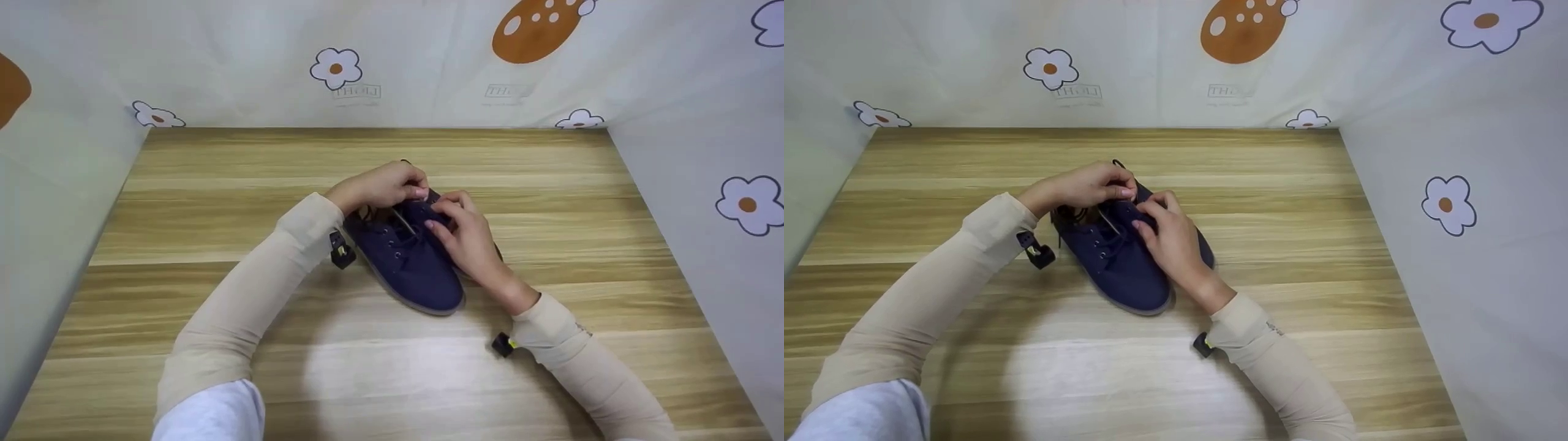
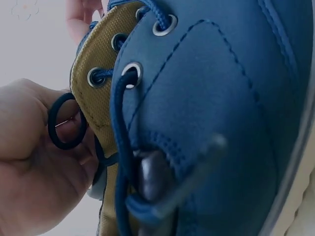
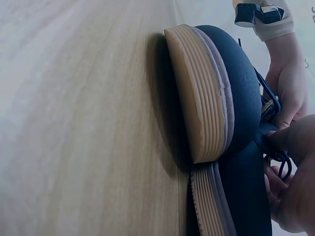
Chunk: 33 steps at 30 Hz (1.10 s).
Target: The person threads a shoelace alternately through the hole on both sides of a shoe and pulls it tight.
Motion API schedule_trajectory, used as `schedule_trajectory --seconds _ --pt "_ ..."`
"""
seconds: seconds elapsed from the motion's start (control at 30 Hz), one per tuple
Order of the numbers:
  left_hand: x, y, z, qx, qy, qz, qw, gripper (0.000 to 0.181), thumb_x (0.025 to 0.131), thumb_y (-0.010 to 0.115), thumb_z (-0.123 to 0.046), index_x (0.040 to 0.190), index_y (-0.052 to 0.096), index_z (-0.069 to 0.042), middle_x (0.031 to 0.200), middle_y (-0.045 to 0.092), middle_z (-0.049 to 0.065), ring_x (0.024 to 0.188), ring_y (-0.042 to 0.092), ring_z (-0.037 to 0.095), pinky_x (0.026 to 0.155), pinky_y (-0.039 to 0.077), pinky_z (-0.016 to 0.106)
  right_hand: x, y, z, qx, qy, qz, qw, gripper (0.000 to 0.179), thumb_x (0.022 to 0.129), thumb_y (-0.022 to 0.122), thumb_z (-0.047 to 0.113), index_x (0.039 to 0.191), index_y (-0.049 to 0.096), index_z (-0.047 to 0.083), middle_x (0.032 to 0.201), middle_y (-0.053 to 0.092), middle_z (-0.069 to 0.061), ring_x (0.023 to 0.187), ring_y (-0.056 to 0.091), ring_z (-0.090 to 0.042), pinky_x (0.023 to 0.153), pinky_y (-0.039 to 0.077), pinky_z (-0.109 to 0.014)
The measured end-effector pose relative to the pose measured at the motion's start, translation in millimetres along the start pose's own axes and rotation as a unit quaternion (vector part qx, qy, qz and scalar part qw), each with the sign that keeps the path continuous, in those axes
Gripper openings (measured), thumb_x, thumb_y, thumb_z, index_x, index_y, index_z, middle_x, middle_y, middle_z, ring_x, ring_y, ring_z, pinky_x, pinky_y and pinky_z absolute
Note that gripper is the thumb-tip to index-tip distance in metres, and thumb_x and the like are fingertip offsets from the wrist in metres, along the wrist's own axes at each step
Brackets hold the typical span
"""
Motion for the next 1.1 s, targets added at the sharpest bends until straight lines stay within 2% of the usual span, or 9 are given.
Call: schedule_trajectory --seconds 0.13,0.33,0.43,0.6,0.7,0.87,1.1 --pt "1.4 0.9 0.5 -0.009 -0.006 0.010 0.9999 0.020 0.101 0.054 -0.013 0.089 0.064 0.000 0.080 0.053 -0.001 0.076 0.048 0.014 0.075 0.037 0.022 0.1 0.4 0.4 0.001 -0.004 0.000 1.0000 0.020 0.089 0.073 0.013 0.107 0.070 0.006 0.117 0.060 -0.013 0.077 0.059 -0.016 0.069 0.049 -0.024" --pt "2.8 1.7 -0.8 0.006 -0.020 0.052 0.9984 0.021 0.102 0.052 -0.015 0.088 0.062 -0.003 0.081 0.053 -0.002 0.077 0.048 0.013 0.077 0.038 0.023 -0.1 1.4 1.3 0.002 -0.014 0.003 0.9999 0.020 0.089 0.073 0.014 0.107 0.071 0.006 0.116 0.060 -0.013 0.076 0.059 -0.016 0.068 0.048 -0.023" --pt "3.5 1.3 -0.6 0.010 -0.024 0.061 0.9978 0.021 0.102 0.052 -0.016 0.087 0.062 -0.005 0.081 0.053 -0.002 0.078 0.049 0.014 0.077 0.038 0.024 -0.5 1.9 1.5 0.003 -0.018 0.005 0.9998 0.020 0.090 0.072 0.014 0.108 0.071 0.005 0.116 0.060 -0.013 0.076 0.059 -0.016 0.068 0.048 -0.024" --pt "3.2 -1.7 -0.6 0.021 -0.016 0.025 0.9994 0.019 0.101 0.053 -0.014 0.090 0.063 -0.002 0.083 0.055 0.000 0.081 0.050 0.016 0.080 0.040 0.027 -0.9 1.8 1.5 0.007 -0.023 0.004 0.9997 0.020 0.090 0.071 0.013 0.108 0.071 0.005 0.116 0.060 -0.013 0.080 0.060 -0.017 0.070 0.049 -0.024" --pt "1.9 -2.3 -1.3 0.024 -0.005 0.017 0.9996 0.018 0.100 0.054 -0.012 0.089 0.063 -0.001 0.083 0.055 0.001 0.082 0.051 0.017 0.081 0.040 0.028 -0.8 1.8 1.4 0.003 -0.021 0.007 0.9998 0.020 0.091 0.070 0.014 0.108 0.071 0.005 0.116 0.060 -0.013 0.079 0.060 -0.017 0.070 0.048 -0.025" --pt "1.7 0.8 -2.1 0.017 0.001 0.047 0.9987 0.019 0.101 0.053 -0.013 0.088 0.062 -0.001 0.084 0.055 0.000 0.081 0.050 0.015 0.079 0.039 0.025 -0.9 1.2 1.1 -0.006 -0.012 0.011 0.9999 0.019 0.092 0.070 0.014 0.109 0.071 0.007 0.116 0.060 -0.012 0.077 0.059 -0.016 0.070 0.048 -0.024" --pt "4.5 3.6 -2.8 0.043 -0.028 0.085 0.9951 0.021 0.103 0.050 -0.018 0.091 0.061 -0.005 0.084 0.052 -0.002 0.080 0.048 0.015 0.079 0.038 0.026 -0.6 1.0 1.4 -0.008 -0.015 0.011 0.9998 0.020 0.091 0.071 0.014 0.109 0.071 0.006 0.116 0.060 -0.013 0.079 0.060 -0.018 0.071 0.049 -0.025"
Point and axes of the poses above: each hand's wrist, its own x-axis towards the middle knuckle, its own y-axis out of the palm, z = x × y, the point moved 4 cm from there along x, towards the middle knuckle
